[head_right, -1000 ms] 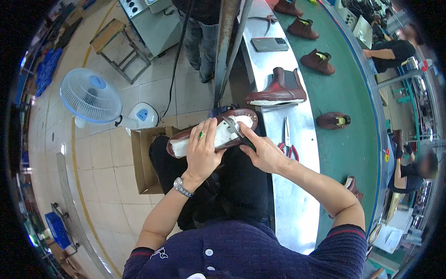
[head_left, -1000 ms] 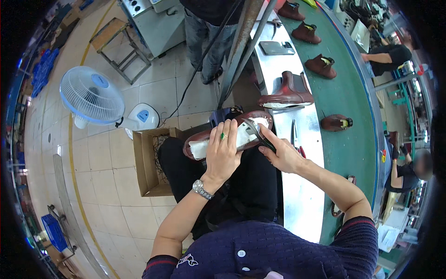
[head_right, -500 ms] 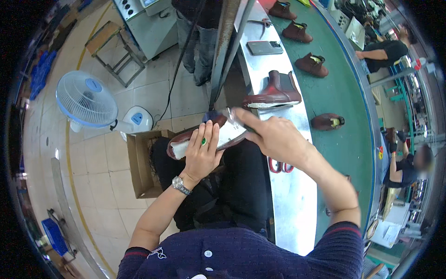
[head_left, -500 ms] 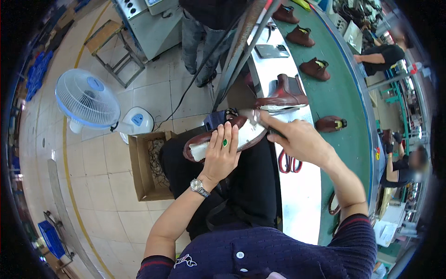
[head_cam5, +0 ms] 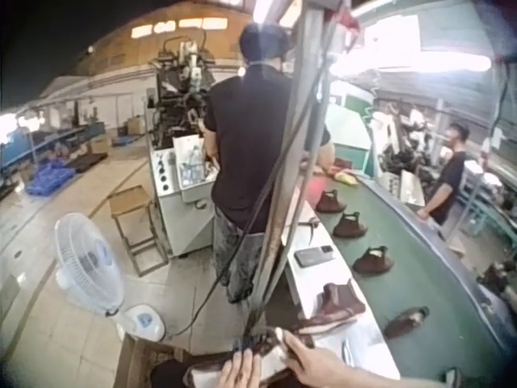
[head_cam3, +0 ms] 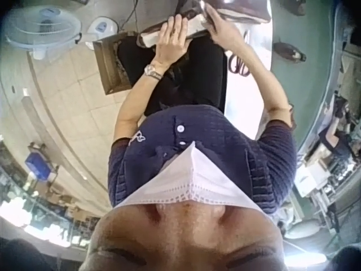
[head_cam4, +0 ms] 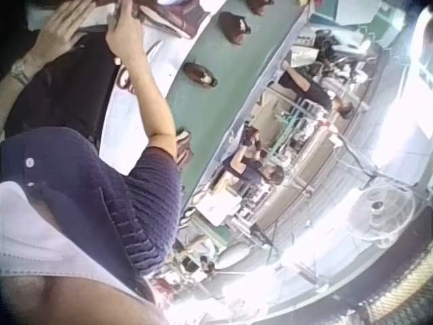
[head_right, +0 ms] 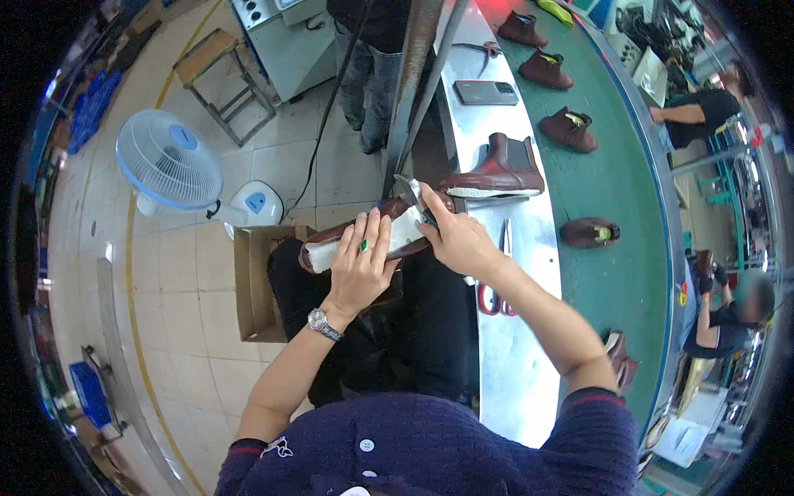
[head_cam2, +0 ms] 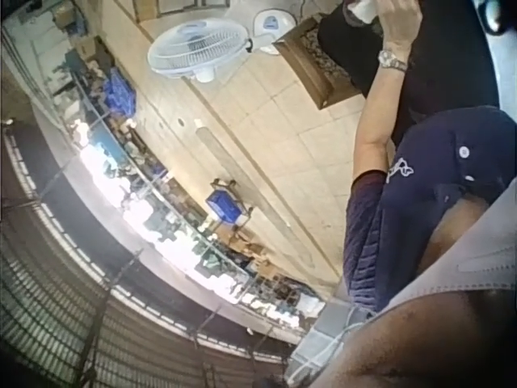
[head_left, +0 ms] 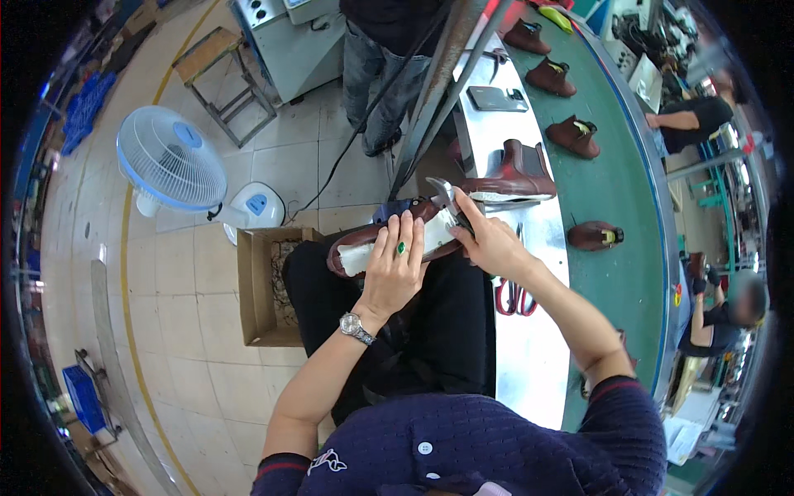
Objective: Assembling a leather shoe upper onto a last using pliers and a hammer.
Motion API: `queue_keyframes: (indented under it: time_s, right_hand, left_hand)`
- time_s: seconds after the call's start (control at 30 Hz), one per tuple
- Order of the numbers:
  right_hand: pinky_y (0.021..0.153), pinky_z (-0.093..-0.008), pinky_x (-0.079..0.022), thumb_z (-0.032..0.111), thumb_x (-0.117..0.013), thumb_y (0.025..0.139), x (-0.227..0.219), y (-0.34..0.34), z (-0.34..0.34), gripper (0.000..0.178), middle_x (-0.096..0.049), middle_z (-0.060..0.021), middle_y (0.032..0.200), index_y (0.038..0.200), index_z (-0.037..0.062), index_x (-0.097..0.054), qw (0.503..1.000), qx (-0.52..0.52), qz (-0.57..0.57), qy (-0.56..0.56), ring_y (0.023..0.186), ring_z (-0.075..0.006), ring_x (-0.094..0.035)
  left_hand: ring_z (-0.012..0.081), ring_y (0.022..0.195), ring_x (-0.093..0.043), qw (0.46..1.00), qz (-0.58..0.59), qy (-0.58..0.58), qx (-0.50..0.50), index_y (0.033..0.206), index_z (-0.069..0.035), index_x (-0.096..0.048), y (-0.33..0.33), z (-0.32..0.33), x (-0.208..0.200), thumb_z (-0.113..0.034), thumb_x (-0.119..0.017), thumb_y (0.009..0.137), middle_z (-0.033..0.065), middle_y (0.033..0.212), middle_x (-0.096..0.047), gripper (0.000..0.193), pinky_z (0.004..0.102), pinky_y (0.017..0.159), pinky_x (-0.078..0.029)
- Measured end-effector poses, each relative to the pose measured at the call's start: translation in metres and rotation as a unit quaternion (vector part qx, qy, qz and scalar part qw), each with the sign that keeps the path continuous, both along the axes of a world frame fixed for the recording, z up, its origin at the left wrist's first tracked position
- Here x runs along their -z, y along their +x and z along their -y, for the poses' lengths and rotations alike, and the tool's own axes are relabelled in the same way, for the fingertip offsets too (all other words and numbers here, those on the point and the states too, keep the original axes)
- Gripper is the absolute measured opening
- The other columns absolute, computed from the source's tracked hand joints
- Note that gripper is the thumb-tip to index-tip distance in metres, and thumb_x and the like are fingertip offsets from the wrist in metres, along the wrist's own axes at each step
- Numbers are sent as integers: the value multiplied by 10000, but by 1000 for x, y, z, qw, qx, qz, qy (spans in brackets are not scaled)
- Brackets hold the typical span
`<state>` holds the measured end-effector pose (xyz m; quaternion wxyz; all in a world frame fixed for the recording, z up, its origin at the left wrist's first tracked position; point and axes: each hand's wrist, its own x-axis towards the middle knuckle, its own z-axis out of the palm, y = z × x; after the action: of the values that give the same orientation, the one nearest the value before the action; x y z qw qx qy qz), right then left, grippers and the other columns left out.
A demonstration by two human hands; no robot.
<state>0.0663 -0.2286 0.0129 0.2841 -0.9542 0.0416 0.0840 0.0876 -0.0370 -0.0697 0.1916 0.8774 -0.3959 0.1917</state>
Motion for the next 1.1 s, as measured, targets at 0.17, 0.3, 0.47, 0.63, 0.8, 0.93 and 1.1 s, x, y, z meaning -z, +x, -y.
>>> queue_keyframes:
  time_s: [0.17,0.3,0.47,0.63,0.8,0.93,1.1]
  right_hand:
    - [763,-552,-483,219,-592,903,-32,7,5,645,-664,-279,886,1474,153,-301,998,-58,-21,-21,797,-484,-631]
    - [762,-547,-482,211,-597,899,8,-7,6,612,-659,-279,840,1453,139,-346,999,7,53,-7,810,-492,-625]
    - [755,-549,-477,213,-578,917,-37,5,5,602,-664,-271,863,1461,156,-329,999,-5,38,27,811,-479,-632]
    - [735,-532,-492,269,-569,921,21,-10,18,615,-670,-265,824,1469,150,-316,997,22,21,-66,773,-457,-642]
    - [711,-525,-488,219,-603,900,-34,1,2,599,-667,-244,867,1443,148,-362,993,-1,105,52,772,-447,-630]
    - [723,-504,-504,232,-593,919,21,-16,5,535,-675,-240,954,1420,170,-416,996,22,81,-40,824,-451,-641]
    - [671,-521,-498,298,-607,920,7,-62,7,528,-668,-229,840,1402,185,-424,994,109,14,8,729,-434,-642]
  left_hand:
    - [373,1212,-526,1000,-7,-20,-7,1334,57,-507,-4,-4,2,-209,-747,734,226,1369,-511,699,445,1025,-413]
    - [363,1224,-524,1000,-8,1,14,1339,53,-507,-3,2,0,-215,-771,716,226,1374,-508,728,445,1032,-408]
    - [359,1221,-528,1000,-12,-12,-7,1345,39,-506,-3,-6,2,-202,-792,693,214,1385,-503,752,456,1027,-412]
    - [352,1205,-533,1000,-8,2,3,1339,29,-512,-2,3,-3,-210,-802,680,212,1375,-509,759,446,1015,-419]
    - [349,1202,-534,1000,-6,-2,-26,1319,30,-535,1,-5,-3,-222,-805,673,205,1356,-529,744,436,1022,-410]
    - [338,1208,-535,1000,10,-3,5,1320,19,-541,1,3,-10,-241,-799,689,191,1354,-539,730,437,1017,-412]
    - [319,1199,-548,1000,-20,-20,-4,1286,-5,-571,1,-3,-5,-219,-789,718,165,1311,-580,644,431,1002,-427]
